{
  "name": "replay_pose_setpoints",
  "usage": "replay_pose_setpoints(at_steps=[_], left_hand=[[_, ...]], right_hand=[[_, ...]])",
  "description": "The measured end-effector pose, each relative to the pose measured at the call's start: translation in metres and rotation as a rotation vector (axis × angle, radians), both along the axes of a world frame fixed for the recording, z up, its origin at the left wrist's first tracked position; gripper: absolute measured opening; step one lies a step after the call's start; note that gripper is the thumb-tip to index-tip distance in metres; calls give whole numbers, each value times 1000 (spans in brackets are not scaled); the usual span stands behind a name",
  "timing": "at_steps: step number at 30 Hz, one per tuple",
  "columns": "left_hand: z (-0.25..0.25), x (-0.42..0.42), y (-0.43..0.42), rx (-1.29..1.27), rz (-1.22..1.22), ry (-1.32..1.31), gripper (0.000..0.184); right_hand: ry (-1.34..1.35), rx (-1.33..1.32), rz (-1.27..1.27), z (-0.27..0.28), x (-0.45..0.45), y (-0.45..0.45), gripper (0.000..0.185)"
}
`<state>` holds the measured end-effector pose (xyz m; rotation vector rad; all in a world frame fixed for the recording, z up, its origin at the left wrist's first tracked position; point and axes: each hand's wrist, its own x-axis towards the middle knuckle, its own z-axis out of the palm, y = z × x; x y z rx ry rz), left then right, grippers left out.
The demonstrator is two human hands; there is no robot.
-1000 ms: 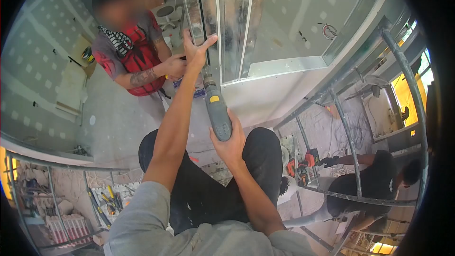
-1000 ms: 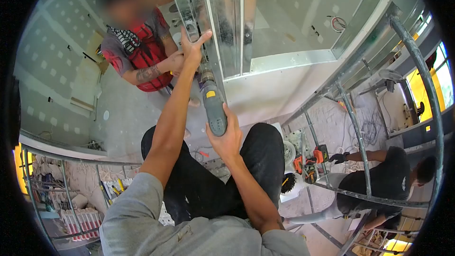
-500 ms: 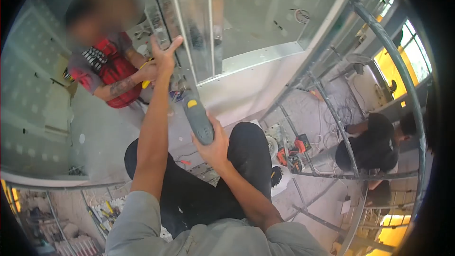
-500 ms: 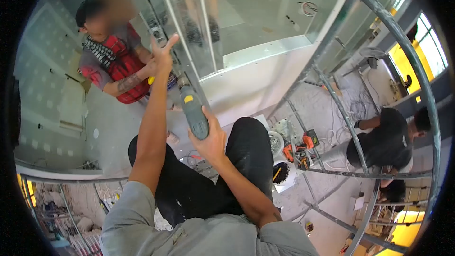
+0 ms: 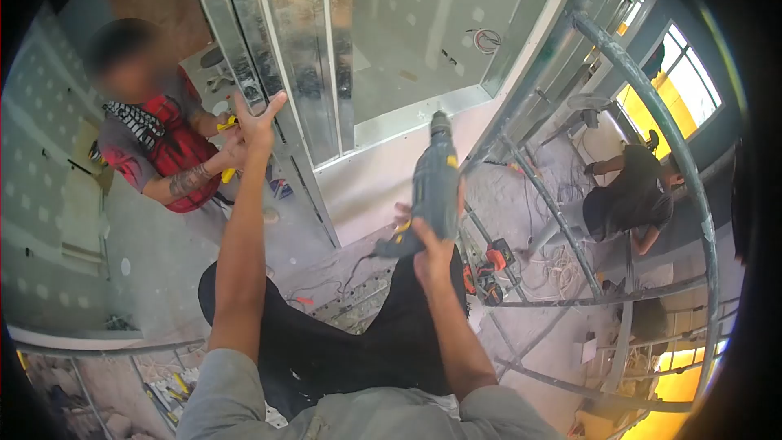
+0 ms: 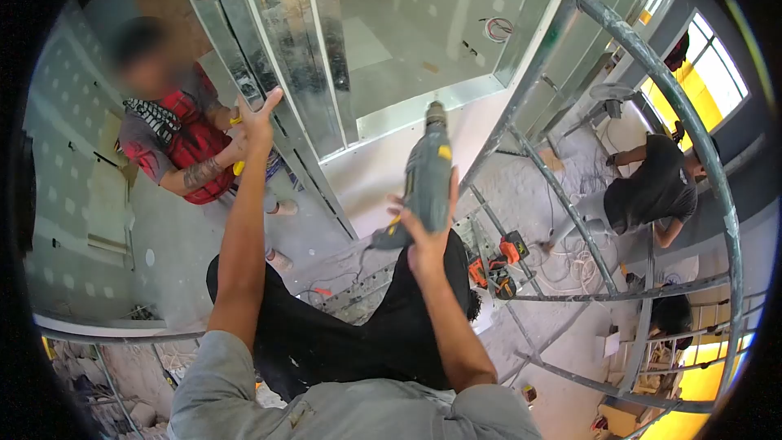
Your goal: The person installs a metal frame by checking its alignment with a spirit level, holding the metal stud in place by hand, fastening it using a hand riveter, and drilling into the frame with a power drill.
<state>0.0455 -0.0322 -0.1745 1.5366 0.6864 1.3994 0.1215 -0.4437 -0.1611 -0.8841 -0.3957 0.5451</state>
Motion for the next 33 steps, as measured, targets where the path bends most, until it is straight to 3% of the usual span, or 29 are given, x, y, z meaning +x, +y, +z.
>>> replay_pose_setpoints(at_steps=[3,4,6,10,11,12,16,33], left_hand=[[6,0,-9,6,-17,-62,117],[18,0,-22,-1,-39,-92,117],[15,-3,-18,-4,-47,-64,118],[33,-4,-39,12,-16,-66,104],[43,-4,-49,2,-43,-121,98],[42,-4,-47,65,0,-110,79],[36,-2,-39,-3,-166,-212,64],[40,-3,-40,57,-190,-246,67]], right_hand=[[-423,-247,-223,-17,60,46,108],[-429,-244,-219,-26,76,62,108],[-865,-498,-352,-41,102,91,106],[-1029,-650,-200,-65,133,142,106],[-1035,-646,-199,-69,136,153,106],[-1036,-704,-152,-71,137,163,106],[-1098,-832,-95,-89,138,194,107],[-1325,-1129,40,-68,147,210,106]])
